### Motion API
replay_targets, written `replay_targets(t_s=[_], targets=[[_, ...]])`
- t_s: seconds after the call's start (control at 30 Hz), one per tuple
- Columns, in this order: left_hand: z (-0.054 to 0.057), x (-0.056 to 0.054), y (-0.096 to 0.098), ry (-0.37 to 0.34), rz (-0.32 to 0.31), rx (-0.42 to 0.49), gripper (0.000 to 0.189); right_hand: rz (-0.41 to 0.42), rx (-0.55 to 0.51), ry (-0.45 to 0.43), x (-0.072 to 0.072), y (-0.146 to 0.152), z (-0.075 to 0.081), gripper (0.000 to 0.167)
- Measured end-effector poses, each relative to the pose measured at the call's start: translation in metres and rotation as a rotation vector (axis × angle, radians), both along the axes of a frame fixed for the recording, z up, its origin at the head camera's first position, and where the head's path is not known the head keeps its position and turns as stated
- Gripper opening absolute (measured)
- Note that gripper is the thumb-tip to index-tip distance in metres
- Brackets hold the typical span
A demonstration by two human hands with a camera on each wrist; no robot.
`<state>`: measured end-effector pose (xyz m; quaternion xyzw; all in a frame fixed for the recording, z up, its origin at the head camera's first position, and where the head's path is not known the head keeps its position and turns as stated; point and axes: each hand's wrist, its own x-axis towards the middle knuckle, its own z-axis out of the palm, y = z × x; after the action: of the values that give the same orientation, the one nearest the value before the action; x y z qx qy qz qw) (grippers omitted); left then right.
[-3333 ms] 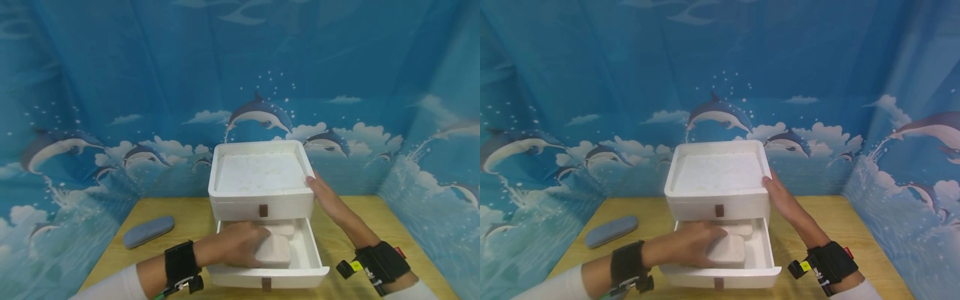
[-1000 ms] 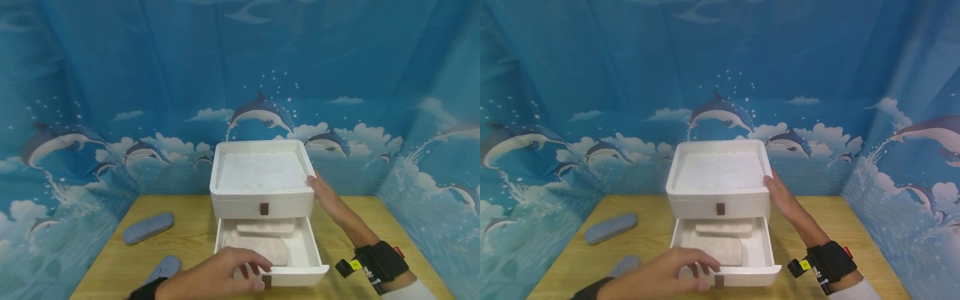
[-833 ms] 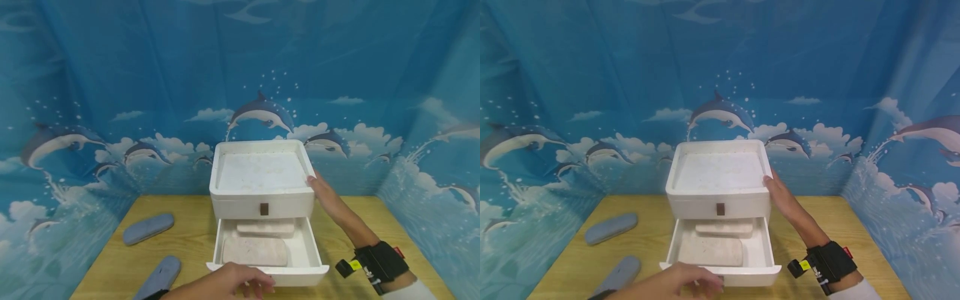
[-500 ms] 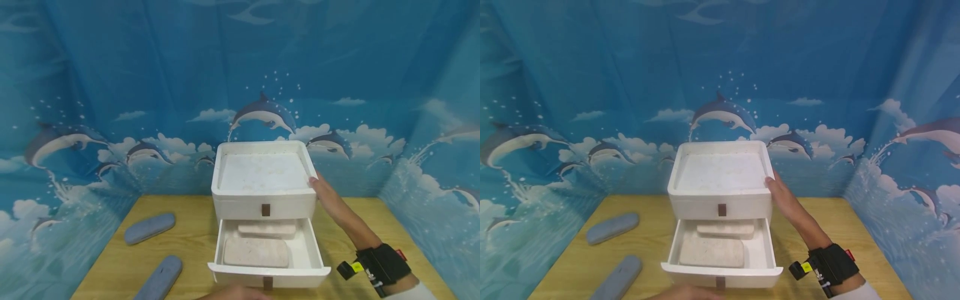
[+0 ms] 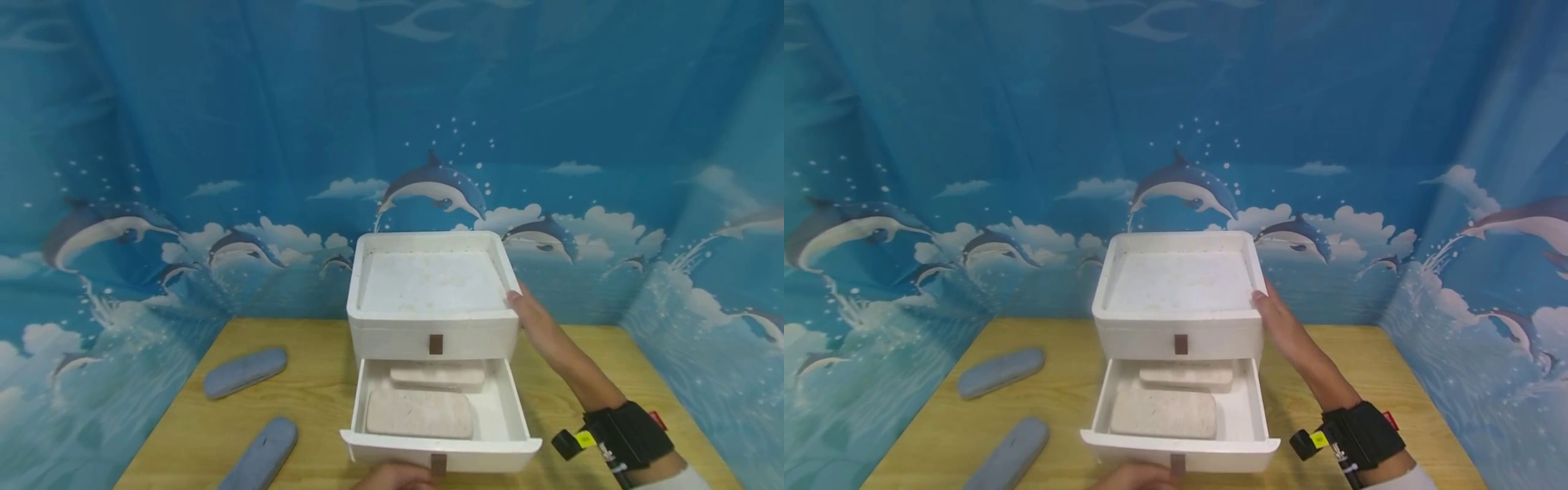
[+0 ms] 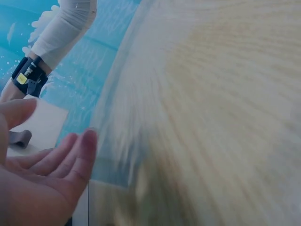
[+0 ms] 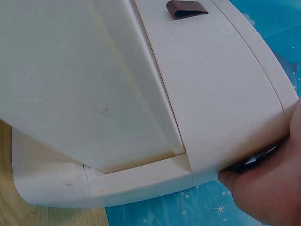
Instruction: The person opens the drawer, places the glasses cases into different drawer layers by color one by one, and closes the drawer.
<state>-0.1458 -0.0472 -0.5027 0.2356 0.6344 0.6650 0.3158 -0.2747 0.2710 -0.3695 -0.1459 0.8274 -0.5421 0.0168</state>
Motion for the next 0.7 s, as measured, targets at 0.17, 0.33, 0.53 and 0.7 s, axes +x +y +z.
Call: replay_targets(t_s=[0.17,0.33,0.53,0.7], targets=[[0.000,0.003,0.000,-0.031,-0.071,0.116,0.047,0.005,-0.005,0.001,0.000,0.001,0.000,0.067],[0.000,0.007,0.007,-0.069,-0.001,0.125,0.047,-0.003,-0.009,-0.008,0.000,0.001,-0.001,0.067],[0.003,0.008,0.015,-0.060,0.052,0.091,0.054,-0.006,-0.006,-0.016,0.002,0.001,0.000,0.068],[0.005,0.008,0.021,-0.108,0.028,0.143,0.064,-0.001,-0.008,-0.010,0.001,0.000,0.000,0.067]])
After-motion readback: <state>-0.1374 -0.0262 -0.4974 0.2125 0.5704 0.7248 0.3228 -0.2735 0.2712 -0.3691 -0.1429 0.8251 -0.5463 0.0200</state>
